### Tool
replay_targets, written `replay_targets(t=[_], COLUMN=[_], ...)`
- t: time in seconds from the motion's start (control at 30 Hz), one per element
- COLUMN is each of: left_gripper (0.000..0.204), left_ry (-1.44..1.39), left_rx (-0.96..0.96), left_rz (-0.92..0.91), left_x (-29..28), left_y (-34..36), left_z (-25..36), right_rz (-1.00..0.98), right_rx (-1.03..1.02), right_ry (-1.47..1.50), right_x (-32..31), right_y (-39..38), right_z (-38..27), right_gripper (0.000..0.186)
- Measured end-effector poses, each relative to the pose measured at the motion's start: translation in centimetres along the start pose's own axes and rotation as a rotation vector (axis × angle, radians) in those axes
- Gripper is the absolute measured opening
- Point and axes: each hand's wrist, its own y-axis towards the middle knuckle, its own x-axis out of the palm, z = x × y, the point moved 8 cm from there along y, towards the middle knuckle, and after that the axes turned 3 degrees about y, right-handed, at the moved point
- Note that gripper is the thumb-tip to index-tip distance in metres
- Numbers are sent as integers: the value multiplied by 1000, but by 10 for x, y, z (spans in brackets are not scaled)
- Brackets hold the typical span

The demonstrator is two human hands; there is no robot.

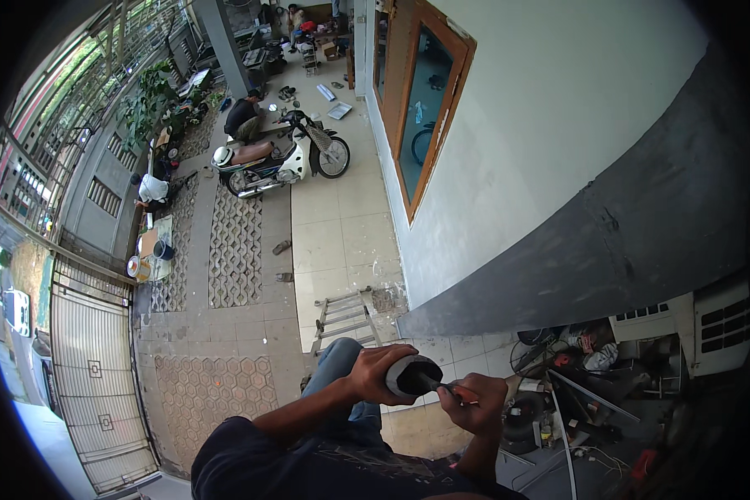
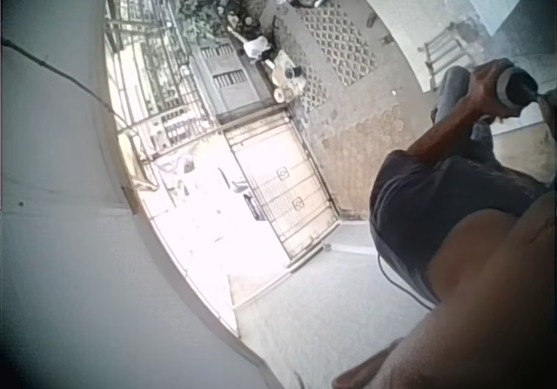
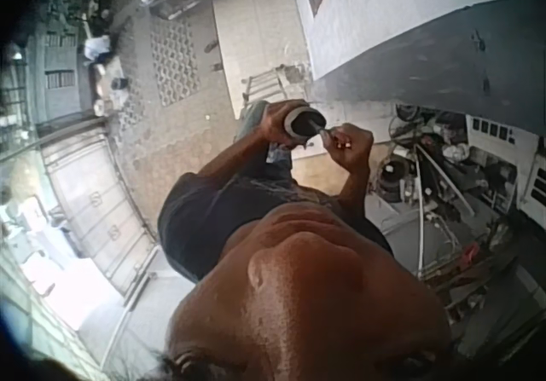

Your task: The person applies cement mixture to the corner of a wall pillar using a trowel.

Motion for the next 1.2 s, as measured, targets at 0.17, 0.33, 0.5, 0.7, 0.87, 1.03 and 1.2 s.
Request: replay_targets(t=[0.17,0.33,0.5,0.7,0.87,1.03,1.2], left_gripper=[79,80,78,76,76,77,77], left_ry=[14,51,55,40,32,42,65], left_rx=[11,18,29,59,58,53,53], left_rz=[-14,-42,-57,-71,-72,-57,-24], left_x=[3,8,13,24,23,13,4], left_y=[-6,-11,-16,-16,-16,-22,-28], left_z=[4,8,15,28,31,23,18], right_rz=[16,37,-3,62,45,6,-33], right_rx=[17,-33,-17,13,38,12,43], right_ry=[37,-27,-139,-182,-164,-137,-83], right_x=[-2,-2,-4,-17,-18,-13,-2], right_y=[-7,-13,-26,-45,-47,-40,-30], right_z=[0,-5,-9,-13,-13,-11,-4], right_gripper=[21,20,23,24,25,20,17])
